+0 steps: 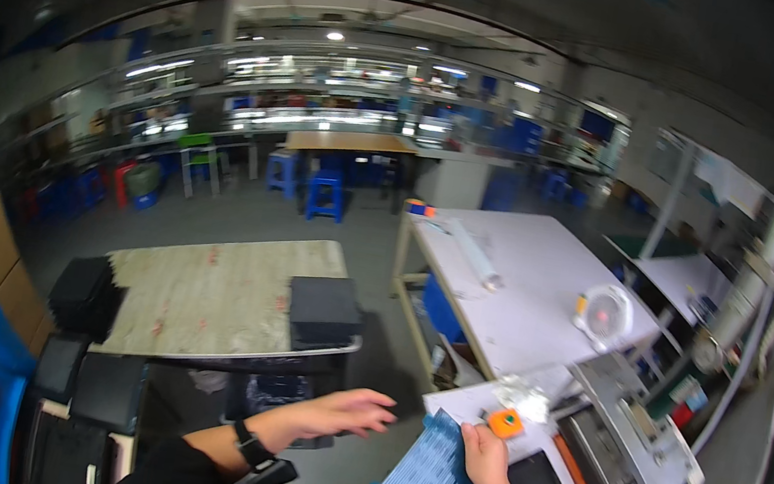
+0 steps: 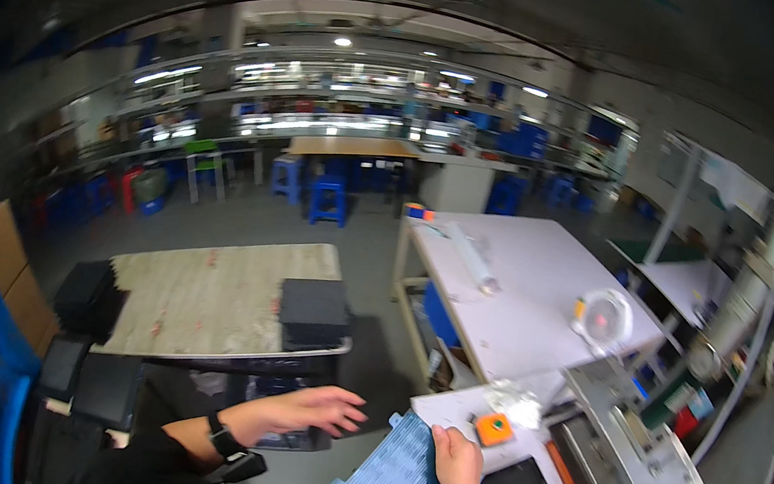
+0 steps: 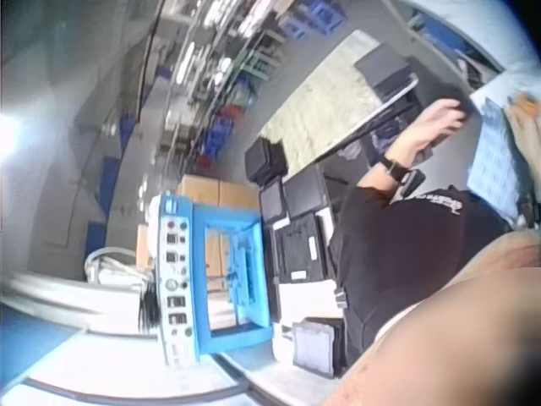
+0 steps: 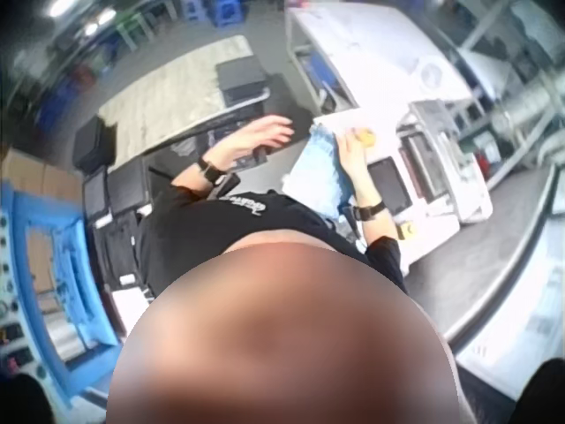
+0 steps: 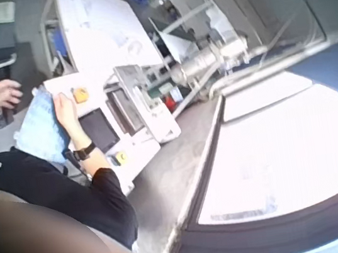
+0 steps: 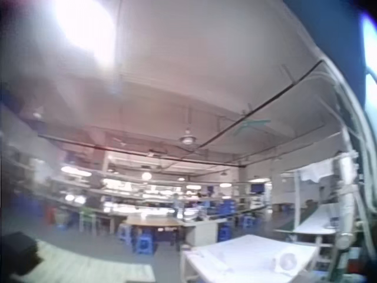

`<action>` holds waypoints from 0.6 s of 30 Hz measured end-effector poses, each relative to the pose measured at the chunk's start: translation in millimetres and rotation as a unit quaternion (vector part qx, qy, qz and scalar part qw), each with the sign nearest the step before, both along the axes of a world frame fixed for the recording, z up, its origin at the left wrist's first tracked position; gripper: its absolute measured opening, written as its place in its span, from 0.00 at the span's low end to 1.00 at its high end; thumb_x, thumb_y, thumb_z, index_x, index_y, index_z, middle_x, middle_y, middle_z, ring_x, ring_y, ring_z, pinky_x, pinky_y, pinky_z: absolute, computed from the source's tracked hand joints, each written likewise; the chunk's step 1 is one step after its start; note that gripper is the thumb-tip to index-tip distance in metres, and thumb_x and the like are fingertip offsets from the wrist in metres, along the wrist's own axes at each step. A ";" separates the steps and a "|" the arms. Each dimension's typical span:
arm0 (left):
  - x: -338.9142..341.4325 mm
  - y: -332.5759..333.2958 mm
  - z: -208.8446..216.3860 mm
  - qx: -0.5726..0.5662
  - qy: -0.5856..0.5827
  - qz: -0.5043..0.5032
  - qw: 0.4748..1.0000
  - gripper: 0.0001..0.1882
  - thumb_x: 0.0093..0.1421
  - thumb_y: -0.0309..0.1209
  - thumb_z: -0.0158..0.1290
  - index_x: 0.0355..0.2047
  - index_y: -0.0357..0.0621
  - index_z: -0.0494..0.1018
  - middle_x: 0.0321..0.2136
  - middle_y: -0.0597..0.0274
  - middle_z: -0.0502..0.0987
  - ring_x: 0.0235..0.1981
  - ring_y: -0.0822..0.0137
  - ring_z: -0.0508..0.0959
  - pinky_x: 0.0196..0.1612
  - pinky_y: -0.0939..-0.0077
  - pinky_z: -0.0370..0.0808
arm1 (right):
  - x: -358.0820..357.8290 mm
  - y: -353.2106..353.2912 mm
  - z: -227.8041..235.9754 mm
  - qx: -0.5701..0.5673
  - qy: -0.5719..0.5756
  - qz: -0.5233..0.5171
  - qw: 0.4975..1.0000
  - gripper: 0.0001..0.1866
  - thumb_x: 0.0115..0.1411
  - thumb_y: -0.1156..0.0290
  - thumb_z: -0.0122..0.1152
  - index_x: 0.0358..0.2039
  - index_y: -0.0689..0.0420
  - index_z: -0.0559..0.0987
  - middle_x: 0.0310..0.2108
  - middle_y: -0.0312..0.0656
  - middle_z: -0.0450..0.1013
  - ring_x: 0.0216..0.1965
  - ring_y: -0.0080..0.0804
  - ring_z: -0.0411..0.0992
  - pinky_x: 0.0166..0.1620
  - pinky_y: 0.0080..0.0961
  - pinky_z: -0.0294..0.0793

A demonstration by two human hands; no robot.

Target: Manually process and bond protective films onto plastic panels using industrial press machines.

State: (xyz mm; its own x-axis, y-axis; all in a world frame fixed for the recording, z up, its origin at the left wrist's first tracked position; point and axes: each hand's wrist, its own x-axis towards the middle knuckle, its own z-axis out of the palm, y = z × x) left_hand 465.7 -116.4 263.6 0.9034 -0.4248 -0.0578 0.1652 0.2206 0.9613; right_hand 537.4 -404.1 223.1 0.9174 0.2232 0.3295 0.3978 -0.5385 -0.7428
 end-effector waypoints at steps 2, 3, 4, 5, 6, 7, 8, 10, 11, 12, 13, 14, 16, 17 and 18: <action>1.5 8.1 -16.0 0.088 -0.082 0.016 0.993 0.20 0.63 0.34 0.50 0.53 0.41 0.63 0.44 0.58 0.73 0.44 0.71 0.73 0.47 0.73 0.72 | -11.3 50.1 15.9 -0.067 -0.014 0.030 0.997 0.19 0.60 0.57 0.53 0.19 0.58 0.72 0.18 0.55 0.69 0.24 0.58 0.70 0.27 0.46 0.66; 8.6 14.3 -32.4 0.114 -0.134 0.016 0.984 0.16 0.63 0.33 0.49 0.50 0.41 0.66 0.40 0.61 0.75 0.41 0.73 0.74 0.44 0.76 0.73 | -15.2 72.1 15.6 -0.094 -0.033 0.031 0.994 0.19 0.60 0.58 0.53 0.19 0.58 0.72 0.18 0.55 0.69 0.23 0.57 0.70 0.26 0.46 0.66; 8.5 22.8 -29.1 0.157 -0.121 0.044 0.979 0.14 0.63 0.33 0.49 0.47 0.41 0.67 0.35 0.64 0.74 0.37 0.75 0.74 0.41 0.77 0.73 | -12.3 88.7 11.1 -0.084 -0.032 0.042 0.995 0.18 0.60 0.58 0.53 0.19 0.58 0.71 0.18 0.55 0.69 0.23 0.57 0.70 0.26 0.45 0.67; 0.8 32.7 -23.3 0.200 -0.101 0.075 0.972 0.11 0.64 0.32 0.48 0.44 0.40 0.68 0.31 0.67 0.74 0.33 0.77 0.74 0.38 0.79 0.73 | -9.0 106.9 3.7 -0.073 -0.027 0.057 0.995 0.18 0.60 0.59 0.54 0.19 0.58 0.71 0.18 0.54 0.70 0.23 0.57 0.70 0.26 0.45 0.67; -8.6 49.4 -17.3 0.191 -0.056 0.081 0.977 0.10 0.64 0.32 0.48 0.42 0.40 0.69 0.28 0.69 0.72 0.28 0.78 0.72 0.33 0.80 0.72 | -5.8 122.9 -5.3 -0.074 0.003 0.085 0.994 0.17 0.60 0.59 0.55 0.20 0.58 0.72 0.18 0.53 0.70 0.23 0.55 0.71 0.27 0.43 0.68; -16.3 66.4 -22.9 0.187 -0.046 0.112 0.975 0.10 0.64 0.32 0.48 0.42 0.40 0.69 0.28 0.69 0.72 0.28 0.78 0.72 0.33 0.80 0.72 | -2.4 141.1 -10.8 -0.078 0.035 0.113 0.990 0.16 0.59 0.59 0.55 0.21 0.58 0.73 0.18 0.53 0.71 0.23 0.54 0.71 0.27 0.42 0.68; -24.0 84.0 -30.6 0.163 -0.053 0.152 0.973 0.09 0.63 0.31 0.47 0.41 0.40 0.69 0.28 0.67 0.73 0.27 0.77 0.72 0.32 0.79 0.72 | -7.0 162.5 -5.7 -0.063 0.021 0.152 0.986 0.14 0.58 0.59 0.57 0.25 0.57 0.76 0.19 0.51 0.72 0.24 0.51 0.73 0.28 0.39 0.70; -41.0 112.7 -33.2 0.171 -0.069 0.232 0.955 0.07 0.63 0.29 0.45 0.38 0.38 0.68 0.27 0.63 0.74 0.26 0.74 0.73 0.31 0.76 0.72 | -4.4 205.8 0.1 -0.050 0.029 0.223 0.973 0.13 0.56 0.59 0.61 0.32 0.56 0.79 0.22 0.49 0.75 0.25 0.46 0.75 0.31 0.33 0.72; -44.9 126.4 -34.6 0.227 -0.128 0.288 0.922 0.08 0.61 0.27 0.46 0.38 0.37 0.68 0.27 0.62 0.74 0.28 0.72 0.73 0.31 0.73 0.72 | -1.0 228.3 1.9 -0.033 0.039 0.252 0.966 0.13 0.55 0.59 0.62 0.34 0.56 0.80 0.23 0.48 0.75 0.25 0.44 0.75 0.32 0.32 0.73; -48.8 138.7 -34.0 0.237 -0.125 0.334 0.904 0.08 0.60 0.27 0.46 0.38 0.37 0.67 0.26 0.60 0.74 0.28 0.71 0.74 0.32 0.73 0.72 | 5.6 250.8 -5.8 0.003 0.069 0.284 0.956 0.14 0.53 0.60 0.63 0.36 0.56 0.80 0.24 0.48 0.76 0.25 0.39 0.76 0.33 0.30 0.73; -58.9 153.0 -33.8 0.247 -0.121 0.385 0.881 0.09 0.59 0.27 0.46 0.38 0.36 0.67 0.26 0.58 0.74 0.28 0.69 0.74 0.33 0.72 0.72 | 2.6 274.5 5.2 -0.024 0.087 0.315 0.945 0.13 0.54 0.62 0.62 0.35 0.57 0.79 0.24 0.48 0.76 0.25 0.37 0.76 0.33 0.29 0.73; -73.8 167.2 -28.9 0.250 -0.113 0.418 0.866 0.09 0.59 0.27 0.46 0.38 0.36 0.67 0.26 0.58 0.74 0.28 0.69 0.74 0.33 0.72 0.72 | 2.0 296.5 2.2 -0.034 0.107 0.341 0.934 0.13 0.55 0.62 0.62 0.34 0.58 0.79 0.24 0.48 0.76 0.25 0.35 0.76 0.33 0.28 0.73; -104.6 186.8 -16.8 0.300 -0.055 0.459 0.834 0.10 0.56 0.27 0.48 0.38 0.36 0.67 0.26 0.53 0.74 0.29 0.63 0.75 0.34 0.69 0.72 | -7.4 336.0 -4.1 -0.046 0.103 0.399 0.910 0.12 0.56 0.64 0.60 0.33 0.60 0.79 0.23 0.48 0.76 0.25 0.32 0.75 0.33 0.27 0.72; -120.5 194.4 -24.2 0.297 -0.045 0.493 0.816 0.10 0.56 0.27 0.48 0.38 0.36 0.67 0.26 0.53 0.74 0.29 0.63 0.75 0.34 0.69 0.72 | -18.9 352.6 -5.5 -0.048 0.083 0.432 0.897 0.12 0.56 0.64 0.59 0.33 0.61 0.78 0.23 0.48 0.76 0.24 0.30 0.74 0.33 0.26 0.72; -135.8 201.7 -36.6 0.334 -0.052 0.521 0.784 0.12 0.56 0.29 0.48 0.39 0.37 0.66 0.26 0.53 0.74 0.28 0.61 0.75 0.33 0.67 0.72 | -27.7 366.9 -5.3 -0.040 0.083 0.482 0.871 0.11 0.57 0.66 0.59 0.34 0.62 0.78 0.23 0.46 0.76 0.24 0.29 0.74 0.33 0.25 0.72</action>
